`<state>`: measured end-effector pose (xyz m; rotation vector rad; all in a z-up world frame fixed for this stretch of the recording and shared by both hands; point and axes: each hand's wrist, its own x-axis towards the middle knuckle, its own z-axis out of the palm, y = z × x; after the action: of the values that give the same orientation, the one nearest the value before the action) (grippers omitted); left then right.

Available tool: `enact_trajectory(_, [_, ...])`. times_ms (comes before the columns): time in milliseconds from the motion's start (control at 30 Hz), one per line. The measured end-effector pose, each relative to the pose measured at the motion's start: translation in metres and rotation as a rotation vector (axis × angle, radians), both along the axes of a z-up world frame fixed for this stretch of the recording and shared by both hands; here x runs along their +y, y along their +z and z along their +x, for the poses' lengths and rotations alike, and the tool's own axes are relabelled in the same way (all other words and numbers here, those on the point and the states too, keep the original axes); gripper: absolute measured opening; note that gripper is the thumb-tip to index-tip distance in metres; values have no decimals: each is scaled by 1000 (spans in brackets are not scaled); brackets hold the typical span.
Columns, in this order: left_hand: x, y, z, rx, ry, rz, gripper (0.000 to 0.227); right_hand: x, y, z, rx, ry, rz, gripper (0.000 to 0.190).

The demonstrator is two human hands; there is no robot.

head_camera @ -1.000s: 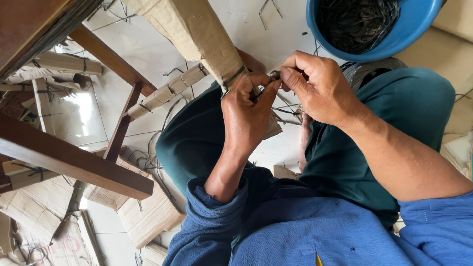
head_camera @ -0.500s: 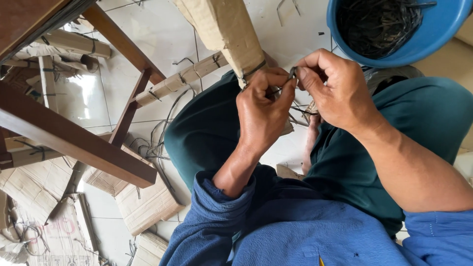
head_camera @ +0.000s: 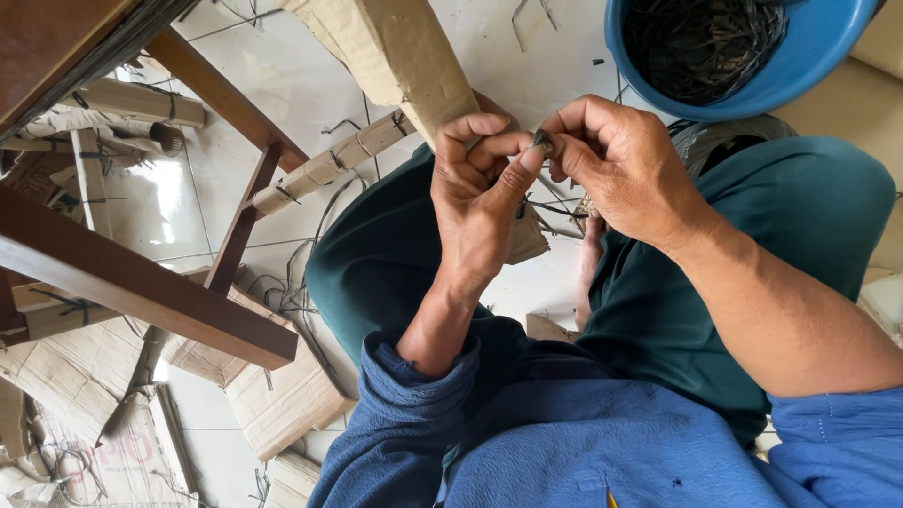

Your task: The person sits on the floor and wraps a cardboard-wrapped chair leg with wire. They repeatedly bend wire pieces, wrap them around the leg, and twist the ends to secure them. The person adjusts the leg's position and continues wrapping along its length.

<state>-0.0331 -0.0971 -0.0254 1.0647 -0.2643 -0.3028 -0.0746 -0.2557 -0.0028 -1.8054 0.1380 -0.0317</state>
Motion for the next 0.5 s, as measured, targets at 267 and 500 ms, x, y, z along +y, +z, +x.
enact_trajectory(267, [2, 2, 1, 34, -31, -35, 32, 2, -1, -1, -22, 11, 23, 16])
enact_trajectory(500, [2, -1, 1, 32, 8, 8, 27, 7, -7, -3, -205, -16, -2, 16])
